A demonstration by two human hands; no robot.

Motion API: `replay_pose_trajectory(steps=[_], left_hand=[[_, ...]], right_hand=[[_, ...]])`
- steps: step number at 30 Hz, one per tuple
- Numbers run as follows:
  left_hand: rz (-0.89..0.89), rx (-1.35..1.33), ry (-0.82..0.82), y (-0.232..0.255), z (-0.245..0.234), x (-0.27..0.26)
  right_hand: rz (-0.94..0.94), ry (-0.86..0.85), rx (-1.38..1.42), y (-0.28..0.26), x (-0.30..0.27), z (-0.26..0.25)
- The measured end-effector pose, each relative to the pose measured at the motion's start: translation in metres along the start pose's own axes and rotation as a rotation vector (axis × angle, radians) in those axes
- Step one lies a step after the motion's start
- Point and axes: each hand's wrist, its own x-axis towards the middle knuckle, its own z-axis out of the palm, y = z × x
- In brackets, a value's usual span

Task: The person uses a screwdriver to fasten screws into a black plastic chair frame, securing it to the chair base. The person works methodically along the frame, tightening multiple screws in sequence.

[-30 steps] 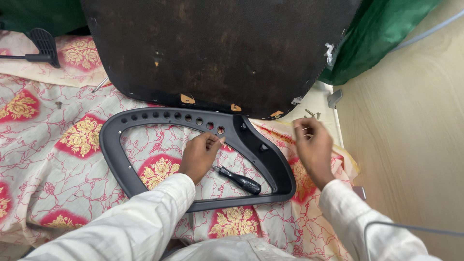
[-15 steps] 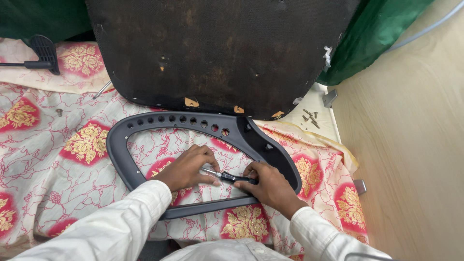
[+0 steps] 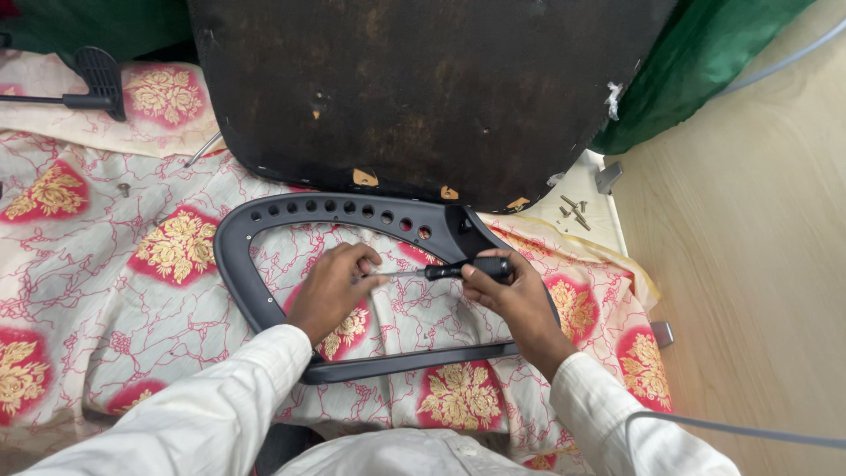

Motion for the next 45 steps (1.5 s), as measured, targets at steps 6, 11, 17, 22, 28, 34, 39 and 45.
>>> replay_pose_trajectory(steps=[6,11,17,22,28,34,39,45], left_hand=[[-0.010,0.089,0.495,-0.021,-0.040,-0.022],[-0.109,0.319,0.738,-0.023,-0.043,-0.030],[-0.382,0.347,0.966,-0.046,-0.030,-0.023],[-0.521,0.106,0.913,-0.075,-0.033,-0.036],[-0.757,-0.151,0.728,-0.078,-0.059,-0.023],[-0.592,-0.943,0.649,-0.053,-0.064,0.005],[-0.604,-0.968,0.573,-0.037,-0.062,0.009],[-0.634,-0.972,0.525,-0.044,-0.060,0.002]], right_hand=[[0.036,0.036,0.257,0.004,0.018,0.006],[0.184,0.025,0.443,0.024,0.017,0.017],[0.214,0.068,0.391,0.037,0.007,0.017],[0.201,0.062,0.468,0.038,0.007,0.012],[0.182,0.044,0.447,0.031,0.007,0.012],[-0.018,-0.021,0.425,-0.004,0.011,0.017],[-0.190,-0.086,0.406,-0.039,0.014,0.045],[-0.244,-0.140,0.228,-0.054,0.008,0.085]])
